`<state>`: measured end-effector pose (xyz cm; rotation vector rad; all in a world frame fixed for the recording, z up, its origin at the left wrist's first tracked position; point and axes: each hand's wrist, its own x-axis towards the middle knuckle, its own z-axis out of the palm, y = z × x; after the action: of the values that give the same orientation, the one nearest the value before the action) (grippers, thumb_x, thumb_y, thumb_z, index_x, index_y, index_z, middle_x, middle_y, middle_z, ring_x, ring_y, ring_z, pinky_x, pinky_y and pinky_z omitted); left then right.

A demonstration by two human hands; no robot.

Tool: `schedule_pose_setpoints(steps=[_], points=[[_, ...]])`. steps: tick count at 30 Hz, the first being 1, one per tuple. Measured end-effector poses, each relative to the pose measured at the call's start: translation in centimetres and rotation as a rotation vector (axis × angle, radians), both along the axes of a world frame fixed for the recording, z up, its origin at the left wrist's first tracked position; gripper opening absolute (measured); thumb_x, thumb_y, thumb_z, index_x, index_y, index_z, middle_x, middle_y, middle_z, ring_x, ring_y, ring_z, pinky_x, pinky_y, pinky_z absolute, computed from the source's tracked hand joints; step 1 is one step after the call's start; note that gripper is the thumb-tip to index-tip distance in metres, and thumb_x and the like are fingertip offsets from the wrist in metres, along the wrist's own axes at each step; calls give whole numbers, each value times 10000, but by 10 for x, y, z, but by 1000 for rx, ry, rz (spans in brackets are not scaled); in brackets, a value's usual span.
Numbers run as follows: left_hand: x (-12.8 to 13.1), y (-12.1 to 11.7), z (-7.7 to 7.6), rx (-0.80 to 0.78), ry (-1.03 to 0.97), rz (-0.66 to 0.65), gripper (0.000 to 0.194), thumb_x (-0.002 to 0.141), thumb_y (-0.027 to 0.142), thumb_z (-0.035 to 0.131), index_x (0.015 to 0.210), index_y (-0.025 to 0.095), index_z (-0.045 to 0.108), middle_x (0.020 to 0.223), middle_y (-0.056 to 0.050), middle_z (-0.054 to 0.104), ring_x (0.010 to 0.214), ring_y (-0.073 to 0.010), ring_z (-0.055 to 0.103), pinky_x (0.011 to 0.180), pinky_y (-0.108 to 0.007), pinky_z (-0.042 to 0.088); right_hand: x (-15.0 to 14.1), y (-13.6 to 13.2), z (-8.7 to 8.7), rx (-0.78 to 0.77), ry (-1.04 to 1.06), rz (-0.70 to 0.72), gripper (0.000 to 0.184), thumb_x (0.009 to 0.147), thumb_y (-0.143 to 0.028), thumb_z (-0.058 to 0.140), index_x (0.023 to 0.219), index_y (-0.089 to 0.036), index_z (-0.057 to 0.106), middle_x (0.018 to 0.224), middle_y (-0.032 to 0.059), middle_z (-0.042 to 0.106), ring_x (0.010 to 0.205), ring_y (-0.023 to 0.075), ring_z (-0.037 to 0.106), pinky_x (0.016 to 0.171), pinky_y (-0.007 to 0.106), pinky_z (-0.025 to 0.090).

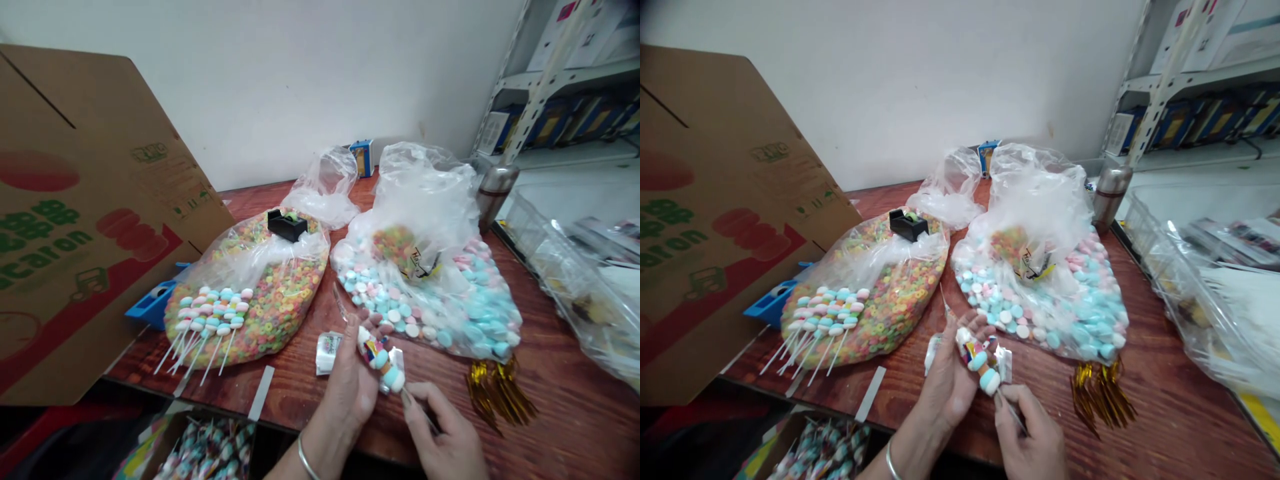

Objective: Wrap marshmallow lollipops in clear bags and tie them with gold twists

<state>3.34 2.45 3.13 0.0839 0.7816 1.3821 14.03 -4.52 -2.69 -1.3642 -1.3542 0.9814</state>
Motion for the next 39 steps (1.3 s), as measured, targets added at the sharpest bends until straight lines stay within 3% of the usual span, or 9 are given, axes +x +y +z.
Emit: schedule_pose_setpoints(steps=[5,7,10,13,16,18,24,32,39], points=[[-9,6,-3,79,2,3,146,794,268,672,833,148,599,683,15,578,605,-103,581,710,-286,532,0,5,-3,-545,589,242,425,824,-623,526,815,-199,544,482,-112,291,351,47,184,324,165,212],[-7,6,-4,86,-11,20,178,795,301,670,776,150,577,652,27,550,580,-94,559,695,-283,532,0,6,-4,-639,657,316,460,814,-658,510,775,-200,528,466,-131,228,342,38,119,307,158,177],[-4,8,-4,18,-30,59,256,773,375,682,745,158,550,642,28,534,564,-96,540,628,-269,524,3,5,-8,-375,396,235,404,867,-573,500,727,-196,533,480,-86,347,360,59,287,360,176,289],[-4,11,-1,-98,-50,75,337,744,459,682,728,158,532,634,19,528,557,-106,535,585,-263,513,12,6,-16,157,-142,95,183,903,-331,529,819,-195,619,643,5,587,564,132,560,563,228,429],[-4,11,3,-166,-66,64,366,737,487,675,724,151,530,645,3,540,569,-113,545,582,-256,506,22,8,-22,598,-547,41,178,840,-176,614,1014,-188,648,690,28,663,610,171,615,645,268,439],[-1,8,3,-169,-56,69,370,738,493,670,720,151,530,643,0,541,568,-114,545,576,-252,501,22,8,-22,665,-595,38,186,838,-164,617,1022,-180,641,680,27,668,588,172,614,636,270,438],[7,-2,-1,-160,-38,31,347,737,471,683,726,158,534,637,7,536,553,-106,544,552,-232,483,5,1,-8,126,-199,50,202,923,-319,473,834,-209,616,660,3,634,619,156,622,605,213,451],[-6,-3,-6,-30,30,-10,223,779,354,678,809,143,612,741,-29,625,683,-149,618,640,-271,509,15,3,-5,87,-108,70,183,899,-343,505,826,-220,619,725,1,614,664,154,583,669,229,405],[-8,-3,-1,138,-37,-38,221,829,324,622,696,157,568,606,19,563,593,-109,572,660,-261,506,6,0,-4,-374,496,249,384,825,-539,586,673,-190,532,531,-73,347,445,64,277,422,188,237]])
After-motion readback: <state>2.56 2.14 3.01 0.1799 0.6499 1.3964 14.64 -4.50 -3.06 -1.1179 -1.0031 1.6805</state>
